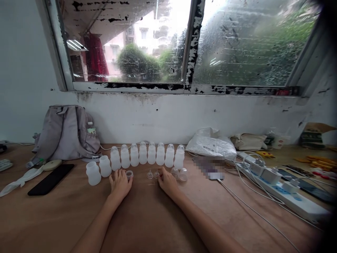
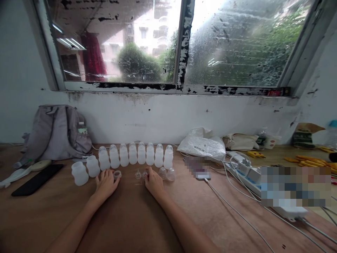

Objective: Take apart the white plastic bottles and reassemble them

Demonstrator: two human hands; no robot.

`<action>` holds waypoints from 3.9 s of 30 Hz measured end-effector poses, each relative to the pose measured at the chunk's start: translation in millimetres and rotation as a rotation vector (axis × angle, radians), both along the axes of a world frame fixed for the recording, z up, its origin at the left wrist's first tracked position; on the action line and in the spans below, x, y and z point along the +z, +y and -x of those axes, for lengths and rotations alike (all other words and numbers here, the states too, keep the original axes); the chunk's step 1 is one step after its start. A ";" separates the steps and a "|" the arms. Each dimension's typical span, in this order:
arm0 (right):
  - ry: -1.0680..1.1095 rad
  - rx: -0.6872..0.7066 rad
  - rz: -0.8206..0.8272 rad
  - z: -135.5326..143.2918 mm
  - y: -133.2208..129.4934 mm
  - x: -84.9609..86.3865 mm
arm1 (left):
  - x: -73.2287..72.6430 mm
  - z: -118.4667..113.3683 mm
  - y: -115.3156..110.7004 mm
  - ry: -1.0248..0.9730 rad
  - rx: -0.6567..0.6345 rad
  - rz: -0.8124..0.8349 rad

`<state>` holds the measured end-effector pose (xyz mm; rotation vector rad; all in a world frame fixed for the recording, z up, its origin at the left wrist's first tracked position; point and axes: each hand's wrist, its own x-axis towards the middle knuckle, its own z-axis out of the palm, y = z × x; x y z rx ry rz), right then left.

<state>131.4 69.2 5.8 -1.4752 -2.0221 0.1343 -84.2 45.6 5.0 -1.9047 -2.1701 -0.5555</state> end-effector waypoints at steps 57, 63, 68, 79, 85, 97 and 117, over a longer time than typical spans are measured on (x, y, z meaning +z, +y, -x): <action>0.550 0.365 -0.152 -24.5 -58.8 37.3 | 33.9 -79.4 -46.7 -0.417 -0.790 -0.134; 0.234 0.311 -0.259 -21.3 -64.2 40.6 | 23.6 -84.4 -44.1 -0.081 -0.755 -0.249; 0.012 0.094 -0.219 -19.9 -58.5 35.2 | 23.8 -83.8 -45.1 -0.025 -0.707 -0.242; -0.053 0.130 -0.345 -28.7 -48.2 33.3 | 52.2 -81.7 -56.6 -0.283 -0.797 0.047; -0.017 0.178 -0.328 -30.4 -47.3 37.1 | 60.2 -81.1 -59.9 -0.342 -0.784 0.119; 0.093 0.290 -0.366 -34.4 -43.8 39.7 | 66.5 -78.4 -58.6 -0.499 -0.796 0.304; 0.274 0.397 -0.361 -34.3 -44.0 38.3 | 58.4 -76.6 -49.2 -1.375 -0.786 1.055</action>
